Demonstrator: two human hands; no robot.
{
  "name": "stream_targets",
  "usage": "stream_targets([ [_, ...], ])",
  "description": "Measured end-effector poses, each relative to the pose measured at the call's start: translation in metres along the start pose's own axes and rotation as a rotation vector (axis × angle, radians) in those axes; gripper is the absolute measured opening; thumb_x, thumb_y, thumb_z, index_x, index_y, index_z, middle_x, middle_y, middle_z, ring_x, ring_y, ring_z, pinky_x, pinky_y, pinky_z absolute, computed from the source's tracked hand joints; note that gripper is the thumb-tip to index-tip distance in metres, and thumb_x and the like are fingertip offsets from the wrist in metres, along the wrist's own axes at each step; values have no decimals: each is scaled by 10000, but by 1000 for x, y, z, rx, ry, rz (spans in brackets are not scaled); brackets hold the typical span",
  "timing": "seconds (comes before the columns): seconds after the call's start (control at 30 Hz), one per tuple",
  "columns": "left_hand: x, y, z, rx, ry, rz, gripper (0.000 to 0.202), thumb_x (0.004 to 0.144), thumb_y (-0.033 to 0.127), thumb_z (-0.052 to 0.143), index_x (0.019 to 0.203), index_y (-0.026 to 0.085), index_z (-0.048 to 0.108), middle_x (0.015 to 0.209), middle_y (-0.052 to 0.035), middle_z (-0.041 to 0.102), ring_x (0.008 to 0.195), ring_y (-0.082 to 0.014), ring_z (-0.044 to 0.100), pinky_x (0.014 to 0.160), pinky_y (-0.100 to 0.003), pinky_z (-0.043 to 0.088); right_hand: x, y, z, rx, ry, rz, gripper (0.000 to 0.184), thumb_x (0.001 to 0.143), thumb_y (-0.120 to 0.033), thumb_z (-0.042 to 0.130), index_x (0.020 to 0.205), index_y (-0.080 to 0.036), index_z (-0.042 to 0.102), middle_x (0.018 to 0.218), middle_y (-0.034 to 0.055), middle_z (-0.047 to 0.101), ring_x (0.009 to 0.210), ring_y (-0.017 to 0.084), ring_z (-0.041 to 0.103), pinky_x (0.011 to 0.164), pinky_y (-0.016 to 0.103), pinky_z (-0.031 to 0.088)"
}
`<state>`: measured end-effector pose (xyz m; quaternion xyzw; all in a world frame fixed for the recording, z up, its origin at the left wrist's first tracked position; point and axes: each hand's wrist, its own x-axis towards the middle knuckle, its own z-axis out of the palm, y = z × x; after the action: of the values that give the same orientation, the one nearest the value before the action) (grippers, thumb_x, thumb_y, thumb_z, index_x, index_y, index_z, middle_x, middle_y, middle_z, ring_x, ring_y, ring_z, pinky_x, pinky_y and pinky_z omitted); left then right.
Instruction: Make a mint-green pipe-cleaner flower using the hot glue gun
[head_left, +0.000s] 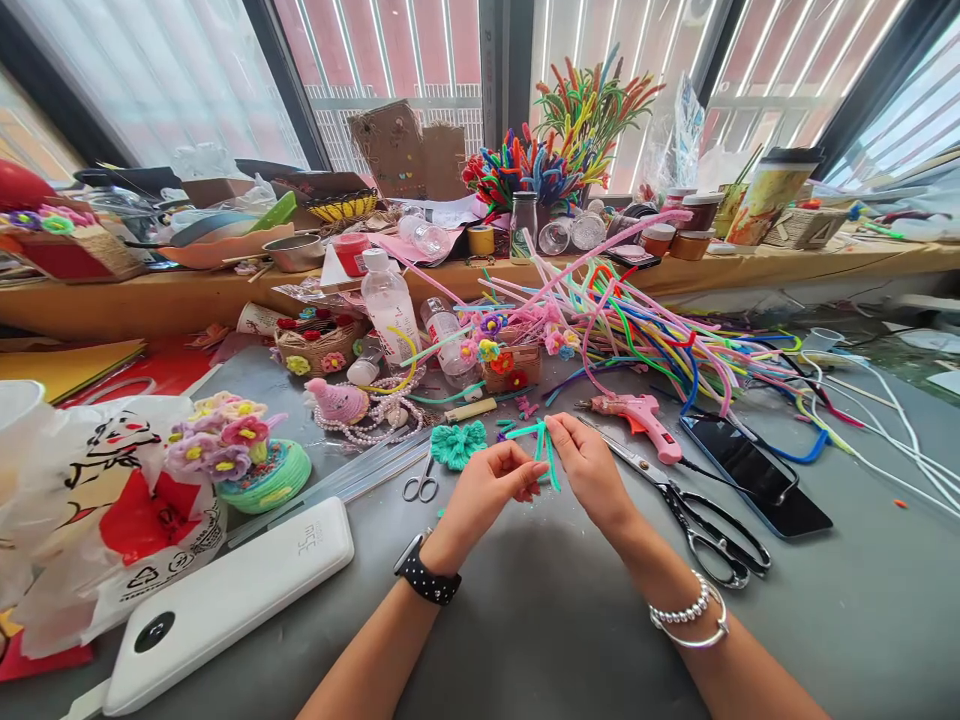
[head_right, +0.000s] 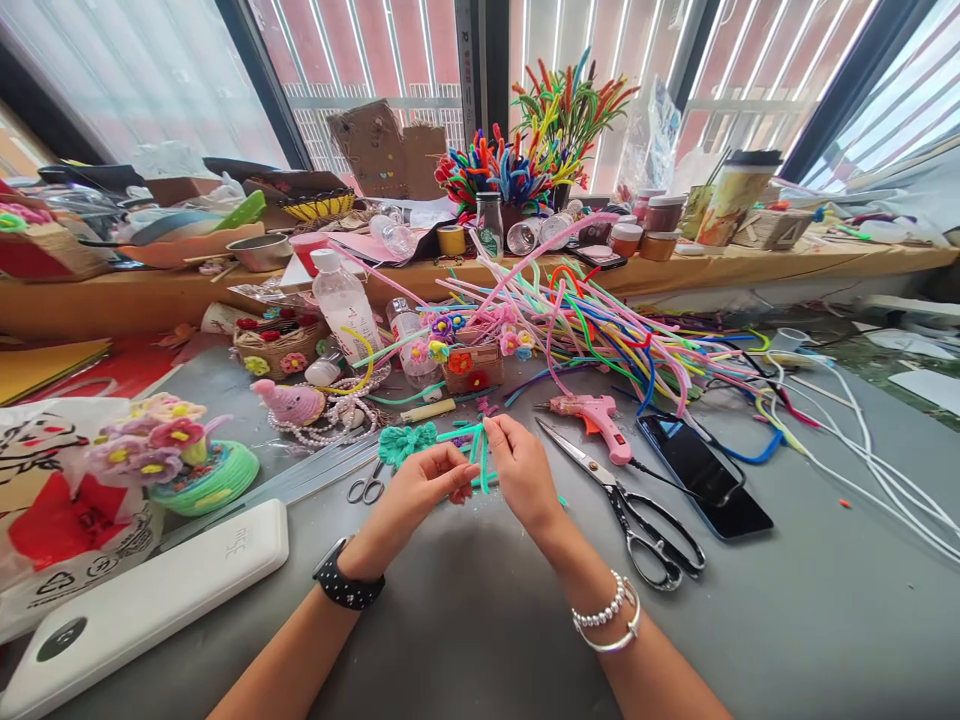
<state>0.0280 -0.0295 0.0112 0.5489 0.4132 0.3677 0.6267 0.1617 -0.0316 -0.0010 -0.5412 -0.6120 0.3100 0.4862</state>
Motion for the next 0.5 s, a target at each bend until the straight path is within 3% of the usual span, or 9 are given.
stream_targets([
  [0.27, -2, -2, 4, 66, -22, 61, 205, 675, 344, 627, 665, 149, 566, 586, 0, 593, 568, -116, 560, 588, -245, 472, -3, 0, 5, 94, 71, 40, 308, 851, -418, 344, 665, -190, 436, 569, -45, 352, 533, 96, 341, 509, 217, 295],
  [0.5, -3, 1, 1, 117, -14, 53, 190, 672, 329, 621, 657, 149, 561, 600, 0, 587, 556, -110, 553, 551, -232, 470, 11, 4, -15, 38, -162, 34, 383, 826, -457, 379, 554, -188, 388, 521, -49, 364, 496, 87, 338, 482, 220, 284],
])
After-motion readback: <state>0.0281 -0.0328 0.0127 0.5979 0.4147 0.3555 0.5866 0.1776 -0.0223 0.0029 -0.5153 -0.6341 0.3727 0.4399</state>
